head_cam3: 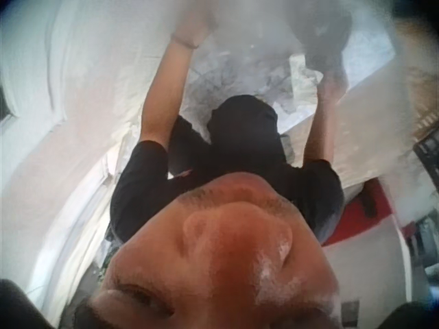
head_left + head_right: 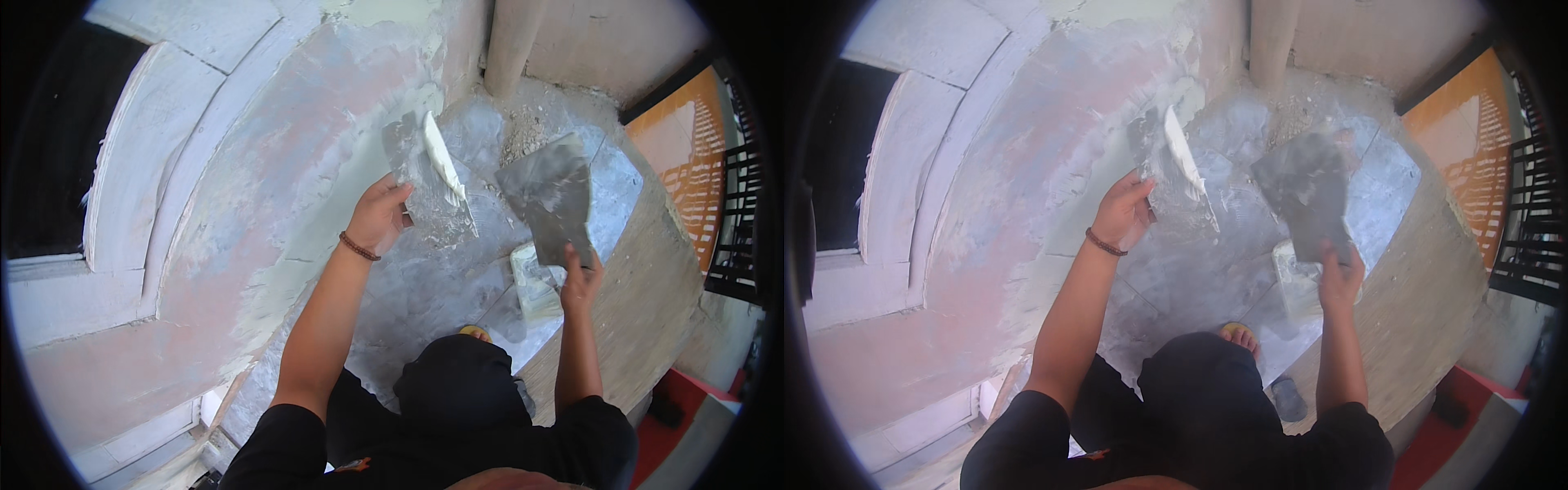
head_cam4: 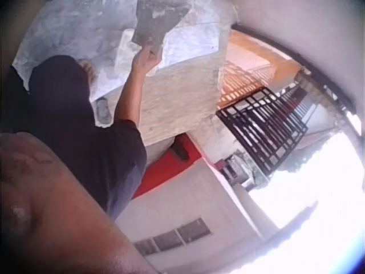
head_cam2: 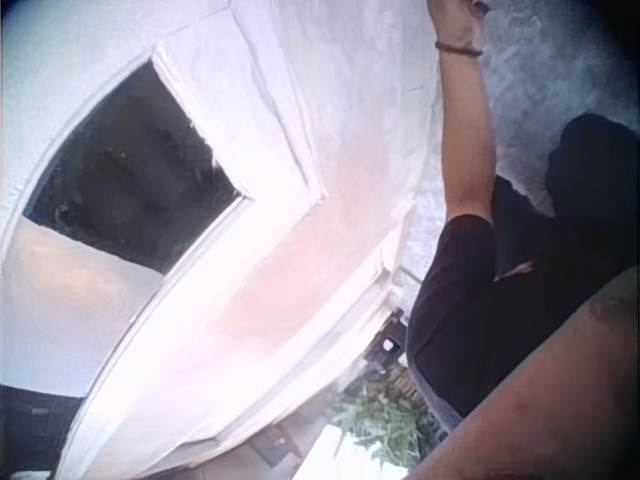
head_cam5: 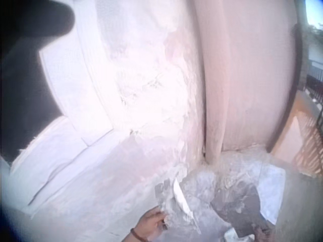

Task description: The person kneels and uses a trowel and hawk to scoop white plaster from a container and apply it to a wall section near a window. The person repeatedly spreads and smooths the plaster along the wall surface.

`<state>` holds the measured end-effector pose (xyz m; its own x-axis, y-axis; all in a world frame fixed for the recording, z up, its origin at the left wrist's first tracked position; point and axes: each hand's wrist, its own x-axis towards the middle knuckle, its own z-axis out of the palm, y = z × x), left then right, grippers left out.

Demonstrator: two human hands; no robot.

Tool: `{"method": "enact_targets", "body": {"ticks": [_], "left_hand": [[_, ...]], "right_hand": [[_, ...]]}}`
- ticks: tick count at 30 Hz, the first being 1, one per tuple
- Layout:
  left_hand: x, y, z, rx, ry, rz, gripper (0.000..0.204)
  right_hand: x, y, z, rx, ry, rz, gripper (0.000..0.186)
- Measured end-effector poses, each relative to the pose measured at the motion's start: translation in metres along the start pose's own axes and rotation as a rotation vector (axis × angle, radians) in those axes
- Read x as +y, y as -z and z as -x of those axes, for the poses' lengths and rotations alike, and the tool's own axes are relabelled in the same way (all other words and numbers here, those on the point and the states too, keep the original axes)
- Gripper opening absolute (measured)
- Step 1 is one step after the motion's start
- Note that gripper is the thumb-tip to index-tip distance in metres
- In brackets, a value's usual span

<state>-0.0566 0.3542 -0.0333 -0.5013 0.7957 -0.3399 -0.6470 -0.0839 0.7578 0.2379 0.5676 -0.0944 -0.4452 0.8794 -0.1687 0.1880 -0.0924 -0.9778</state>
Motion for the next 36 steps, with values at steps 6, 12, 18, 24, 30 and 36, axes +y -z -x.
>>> {"method": "enact_targets", "body": {"ticks": [6,12,18,24,30,36], "left_hand": [[-0.037,0.020,0.033,0.345,0.020,-0.264,0.020],[-0.052,0.016,0.044,0.284,-0.106,-0.096,0.016],[-0.038,-0.016,0.057,0.224,-0.229,-0.321,0.017],[0.002,-0.015,0.077,0.232,-0.050,-1.436,0.017],[0.013,-0.017,0.093,0.080,-0.583,-1.567,0.040],[0.006,0.003,0.100,0.123,-0.617,-1.945,0.048]], "right_hand": [[0.016,0.020,0.044,0.164,-0.476,-0.717,0.041],[0.019,-0.018,0.046,-0.069,-0.488,-0.702,0.041],[-0.001,-0.063,0.031,-0.070,-0.464,-0.778,0.032],[-0.006,-0.085,0.015,-0.199,-0.408,-0.887,0.031],[0.007,-0.099,0.016,-0.199,-0.535,-1.032,0.029],[0.020,-0.097,0.021,-0.271,-0.562,-1.055,0.031]]}}
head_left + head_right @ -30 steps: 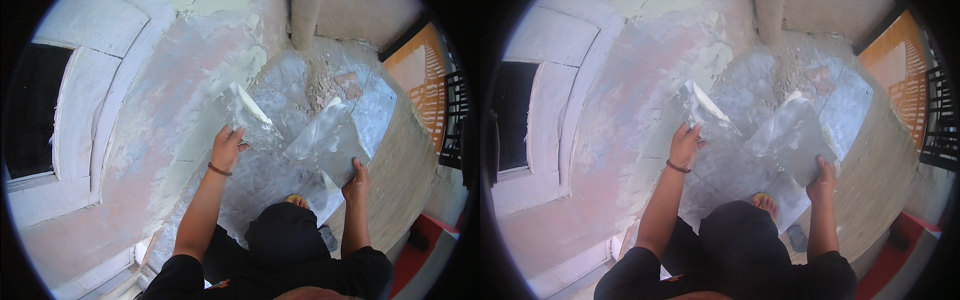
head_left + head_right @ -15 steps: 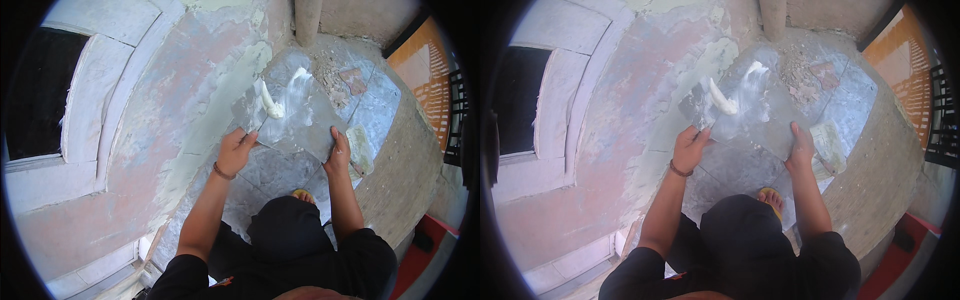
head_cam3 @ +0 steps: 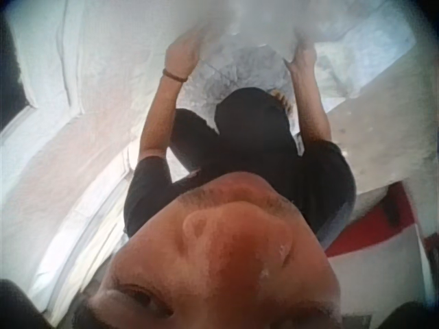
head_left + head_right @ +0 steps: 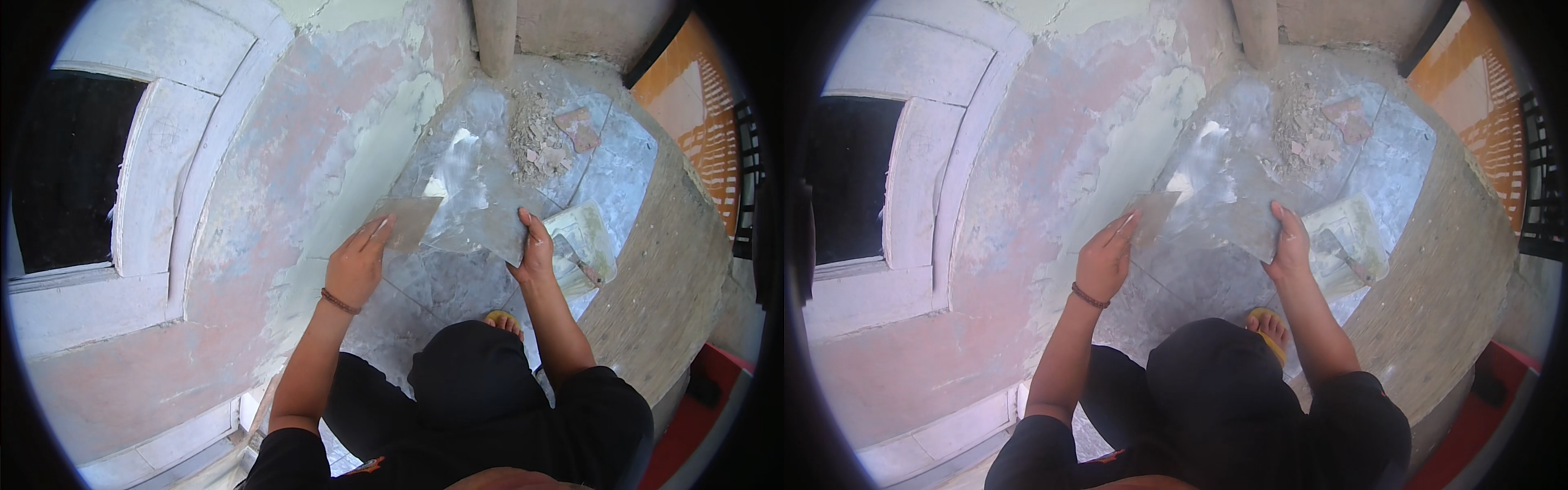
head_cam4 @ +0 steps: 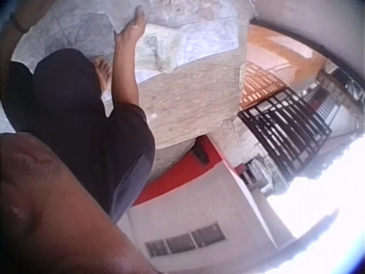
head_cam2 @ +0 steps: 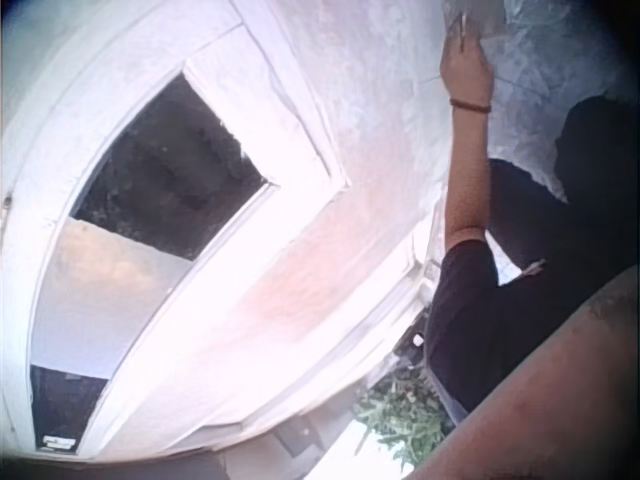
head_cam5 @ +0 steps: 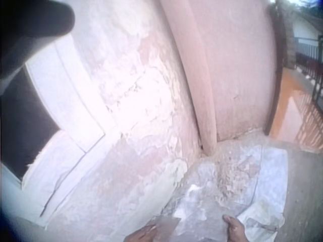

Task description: The person kneels and uses a trowel and hawk to scoop white plaster from a container and apply it to a wall section near a window. The person repeatedly spreads and smooths the plaster along the wall surface.

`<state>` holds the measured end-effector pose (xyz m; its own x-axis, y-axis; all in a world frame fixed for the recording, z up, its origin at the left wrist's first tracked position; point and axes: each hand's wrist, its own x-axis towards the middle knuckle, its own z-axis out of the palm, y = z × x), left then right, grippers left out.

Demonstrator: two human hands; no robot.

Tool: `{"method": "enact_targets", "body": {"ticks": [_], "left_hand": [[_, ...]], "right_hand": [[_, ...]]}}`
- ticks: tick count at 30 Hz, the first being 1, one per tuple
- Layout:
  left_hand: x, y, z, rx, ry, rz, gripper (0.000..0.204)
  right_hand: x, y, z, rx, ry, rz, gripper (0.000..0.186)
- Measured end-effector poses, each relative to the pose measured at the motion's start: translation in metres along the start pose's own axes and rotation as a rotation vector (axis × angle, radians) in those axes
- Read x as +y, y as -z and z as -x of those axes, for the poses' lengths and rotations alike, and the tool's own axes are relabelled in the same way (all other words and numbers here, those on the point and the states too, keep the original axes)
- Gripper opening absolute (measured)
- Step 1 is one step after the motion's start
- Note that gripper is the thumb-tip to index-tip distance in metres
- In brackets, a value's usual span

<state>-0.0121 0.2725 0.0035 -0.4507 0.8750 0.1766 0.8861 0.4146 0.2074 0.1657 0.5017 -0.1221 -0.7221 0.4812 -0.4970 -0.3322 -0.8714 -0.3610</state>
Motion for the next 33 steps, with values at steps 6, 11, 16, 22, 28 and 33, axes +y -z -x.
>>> {"method": "enact_targets", "body": {"ticks": [6,11,16,22,28,33], "left_hand": [[-0.019,0.001,0.050,-0.097,0.190,0.041,0.038],[-0.017,0.004,0.100,-0.155,0.424,0.151,0.031],[-0.015,0.004,0.133,-0.181,0.572,0.233,0.016],[-0.006,0.010,0.150,-0.125,0.663,0.338,0.017],[-0.003,0.017,0.160,-0.118,0.712,0.364,0.020],[-0.006,0.015,0.169,-0.098,0.747,0.404,0.024]], "right_hand": [[-0.016,0.018,-0.019,0.041,-0.013,-0.057,0.037],[-0.027,0.024,-0.073,0.026,0.065,0.113,0.037],[-0.028,0.021,-0.131,-0.005,0.114,0.228,0.036],[-0.021,0.011,-0.184,-0.009,0.103,0.327,0.038],[-0.010,0.002,-0.208,0.055,0.080,0.361,0.040],[-0.009,-0.019,-0.218,0.095,0.136,0.504,0.033]]}}
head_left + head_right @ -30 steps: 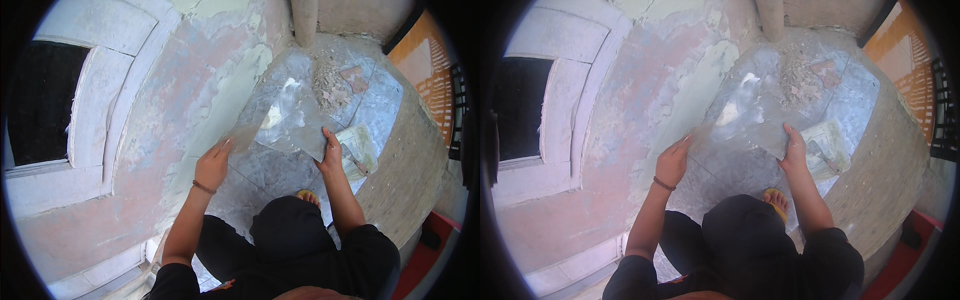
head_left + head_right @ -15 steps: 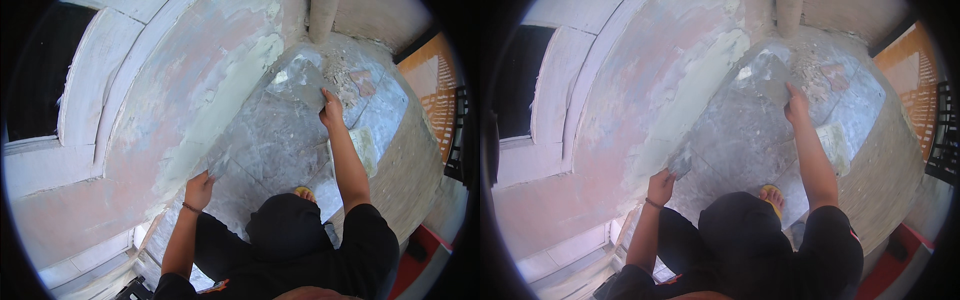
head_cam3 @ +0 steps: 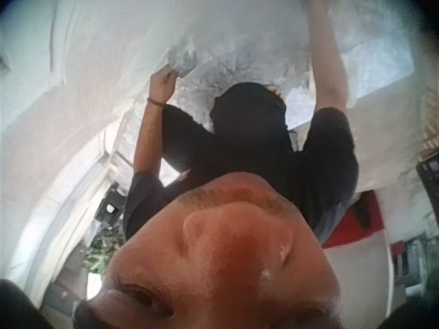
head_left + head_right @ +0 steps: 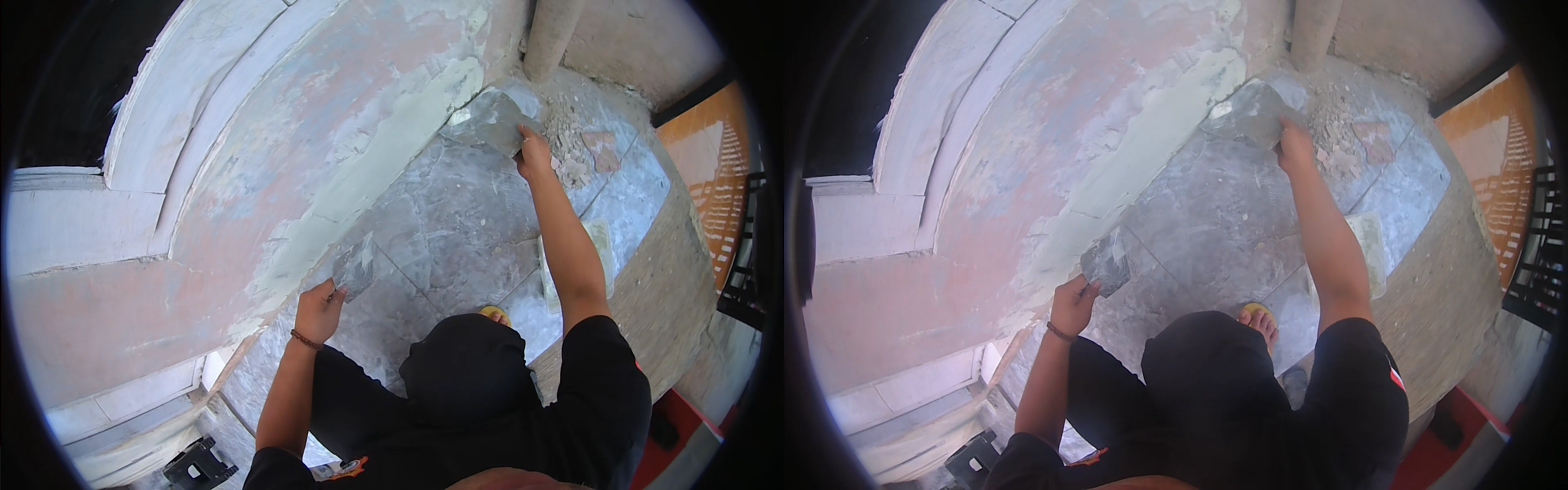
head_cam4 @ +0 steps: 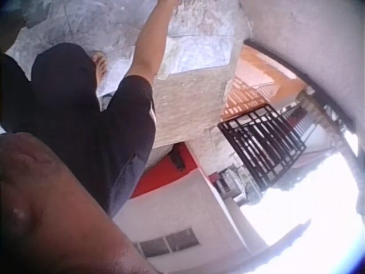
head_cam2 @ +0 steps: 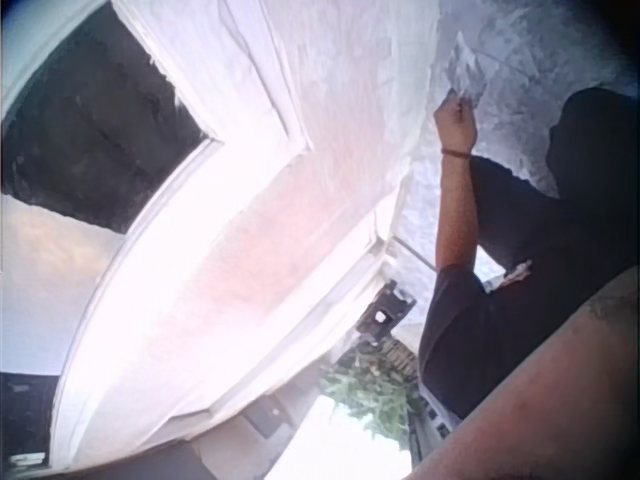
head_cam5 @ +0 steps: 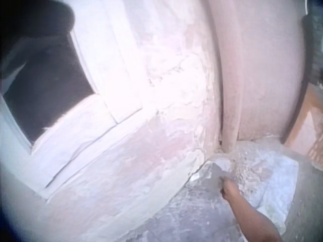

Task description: The person kneels and uses a trowel and hawk to scoop white plaster from a container and apply it to a wall section near a window. The person repeatedly spreads and smooths the plaster along the wall surface.

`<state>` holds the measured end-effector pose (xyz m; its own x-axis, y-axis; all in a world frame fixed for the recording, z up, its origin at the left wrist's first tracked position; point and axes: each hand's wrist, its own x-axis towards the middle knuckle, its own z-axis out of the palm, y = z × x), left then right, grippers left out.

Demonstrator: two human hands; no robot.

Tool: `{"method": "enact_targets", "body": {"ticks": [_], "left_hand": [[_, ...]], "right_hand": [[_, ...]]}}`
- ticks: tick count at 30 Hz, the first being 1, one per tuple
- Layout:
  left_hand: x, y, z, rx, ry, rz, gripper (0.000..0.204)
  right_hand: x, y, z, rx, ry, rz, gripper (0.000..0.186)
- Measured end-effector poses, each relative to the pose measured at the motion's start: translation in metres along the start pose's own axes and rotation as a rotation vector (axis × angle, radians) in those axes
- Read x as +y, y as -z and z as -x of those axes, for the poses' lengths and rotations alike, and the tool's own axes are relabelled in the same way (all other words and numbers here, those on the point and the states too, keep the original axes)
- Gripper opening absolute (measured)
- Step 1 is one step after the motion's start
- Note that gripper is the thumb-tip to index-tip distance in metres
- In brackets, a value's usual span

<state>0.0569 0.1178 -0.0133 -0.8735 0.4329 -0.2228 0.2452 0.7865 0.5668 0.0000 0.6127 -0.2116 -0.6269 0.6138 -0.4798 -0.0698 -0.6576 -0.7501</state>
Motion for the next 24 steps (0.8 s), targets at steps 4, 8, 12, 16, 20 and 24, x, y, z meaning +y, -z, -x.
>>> {"method": "enact_targets", "body": {"ticks": [4,8,12,16,20,24], "left_hand": [[-0.003,0.001,0.002,-0.013,-0.022,-0.041,0.015],[-0.002,0.003,0.005,-0.021,0.008,-0.025,0.016],[-0.002,0.006,0.011,-0.023,0.080,0.009,0.016],[-0.004,0.008,0.016,-0.006,0.078,0.052,0.016],[-0.003,0.011,0.020,-0.006,0.101,0.064,0.017],[-0.001,0.014,0.024,-0.002,0.117,0.017,0.017]], "right_hand": [[-0.018,-0.028,-0.008,0.006,0.063,0.174,0.029],[-0.035,-0.056,-0.011,-0.058,0.088,0.222,0.027],[-0.052,-0.085,-0.008,-0.133,0.084,0.203,0.031],[-0.070,-0.120,-0.014,-0.093,0.106,0.322,0.036],[-0.086,-0.145,-0.021,-0.064,0.155,0.422,0.039],[-0.104,-0.165,-0.022,-0.018,0.205,0.495,0.042]]}}
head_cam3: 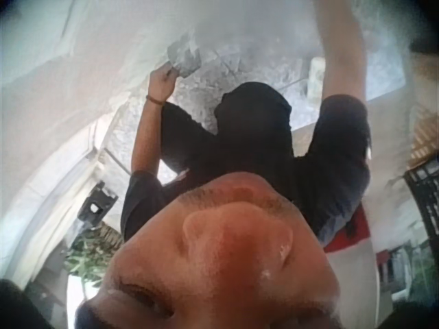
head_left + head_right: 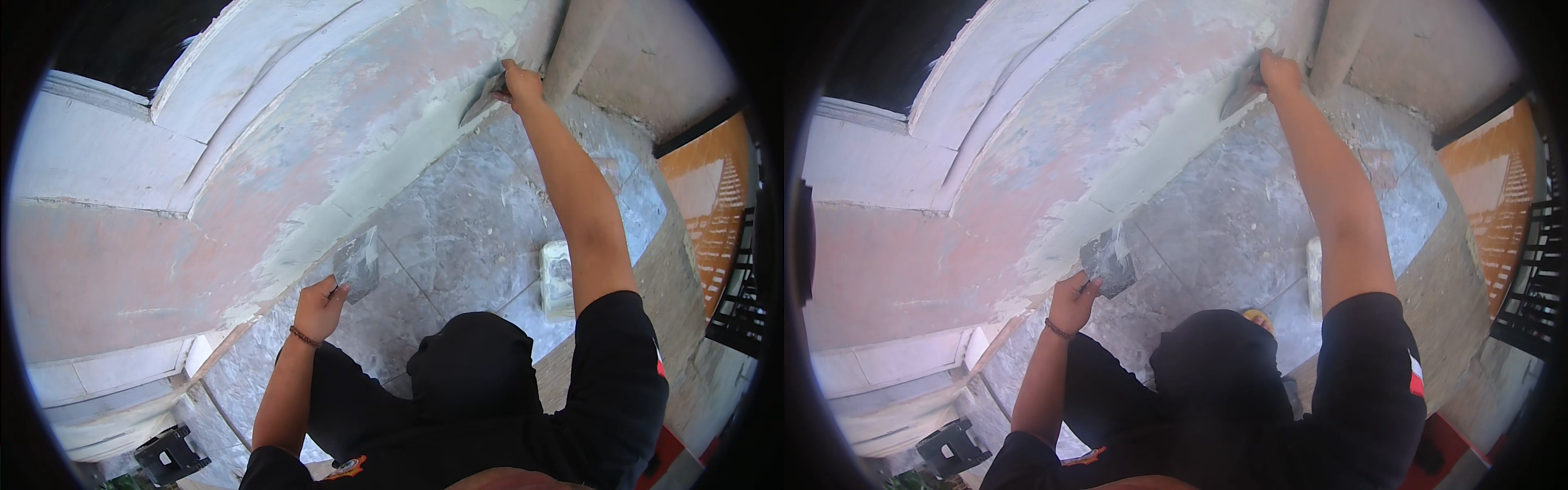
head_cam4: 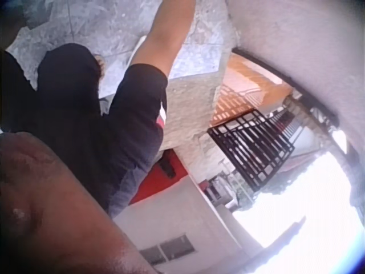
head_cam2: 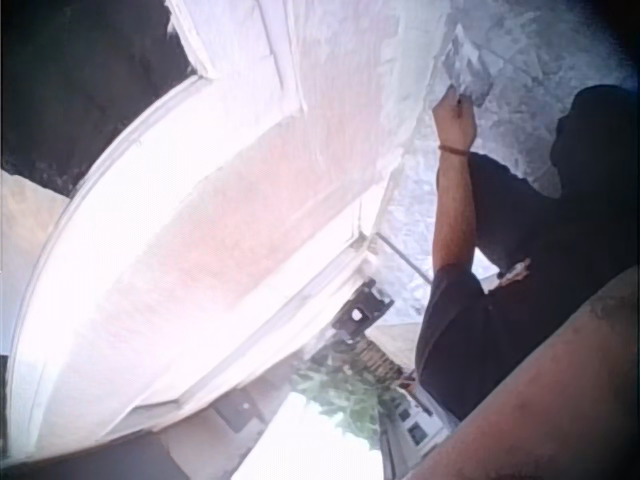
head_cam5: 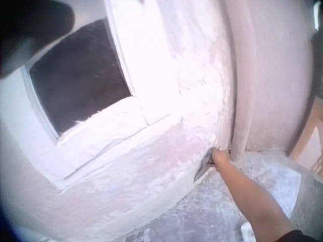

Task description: The person kneels and uses a trowel and hawk to scoop white plaster from a container and apply it to a wall section near a window. The person repeatedly spreads and smooths the plaster along the wall surface.

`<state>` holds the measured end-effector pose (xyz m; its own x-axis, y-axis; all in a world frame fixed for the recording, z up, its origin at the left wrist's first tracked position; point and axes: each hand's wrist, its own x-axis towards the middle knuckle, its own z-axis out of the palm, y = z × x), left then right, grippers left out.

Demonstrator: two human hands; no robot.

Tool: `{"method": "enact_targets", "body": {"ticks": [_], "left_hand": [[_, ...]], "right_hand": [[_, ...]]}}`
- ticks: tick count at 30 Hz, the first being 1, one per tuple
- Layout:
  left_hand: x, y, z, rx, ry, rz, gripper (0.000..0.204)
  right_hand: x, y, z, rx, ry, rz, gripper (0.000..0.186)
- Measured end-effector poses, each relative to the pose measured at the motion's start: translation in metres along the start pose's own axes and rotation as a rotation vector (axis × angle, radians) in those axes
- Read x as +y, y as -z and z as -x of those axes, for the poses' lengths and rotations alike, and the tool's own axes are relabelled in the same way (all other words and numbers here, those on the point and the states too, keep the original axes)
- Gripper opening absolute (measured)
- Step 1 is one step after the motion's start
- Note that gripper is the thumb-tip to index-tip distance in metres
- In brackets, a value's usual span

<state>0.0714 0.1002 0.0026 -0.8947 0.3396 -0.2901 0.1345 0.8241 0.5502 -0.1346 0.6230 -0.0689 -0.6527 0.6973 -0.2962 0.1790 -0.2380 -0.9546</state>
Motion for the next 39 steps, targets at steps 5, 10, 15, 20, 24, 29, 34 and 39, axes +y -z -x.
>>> {"method": "enact_targets", "body": {"ticks": [5,10,15,20,24,29,34,39], "left_hand": [[-0.001,-0.002,0.000,-0.001,-0.015,0.070,0.017],[-0.007,-0.011,-0.007,0.040,-0.078,0.135,0.017],[-0.010,-0.017,-0.014,-0.075,0.018,0.164,0.022],[0.010,-0.039,-0.042,-0.070,0.086,0.566,0.019],[0.055,-0.074,-0.090,-0.185,0.179,0.963,0.017],[0.124,-0.138,-0.114,-0.321,0.177,1.279,0.028],[0.141,-0.182,-0.105,-0.363,0.199,1.360,0.022],[0.117,-0.194,-0.121,-0.327,0.179,1.115,0.019]], "right_hand": [[-0.038,-0.003,0.003,-0.020,0.048,-0.033,0.048],[-0.097,0.007,0.022,-0.093,0.129,-0.113,0.049],[-0.153,0.065,0.047,-0.140,0.175,-0.349,0.031],[-0.084,0.179,0.132,-0.071,0.245,-0.570,0.025],[0.043,0.204,0.241,0.046,0.025,-0.697,0.026],[0.137,0.170,0.317,-0.066,-0.234,-0.751,0.040],[0.165,0.156,0.334,-0.109,-0.432,-0.502,0.061],[0.151,0.198,0.337,-0.191,-0.146,0.308,0.038]]}}
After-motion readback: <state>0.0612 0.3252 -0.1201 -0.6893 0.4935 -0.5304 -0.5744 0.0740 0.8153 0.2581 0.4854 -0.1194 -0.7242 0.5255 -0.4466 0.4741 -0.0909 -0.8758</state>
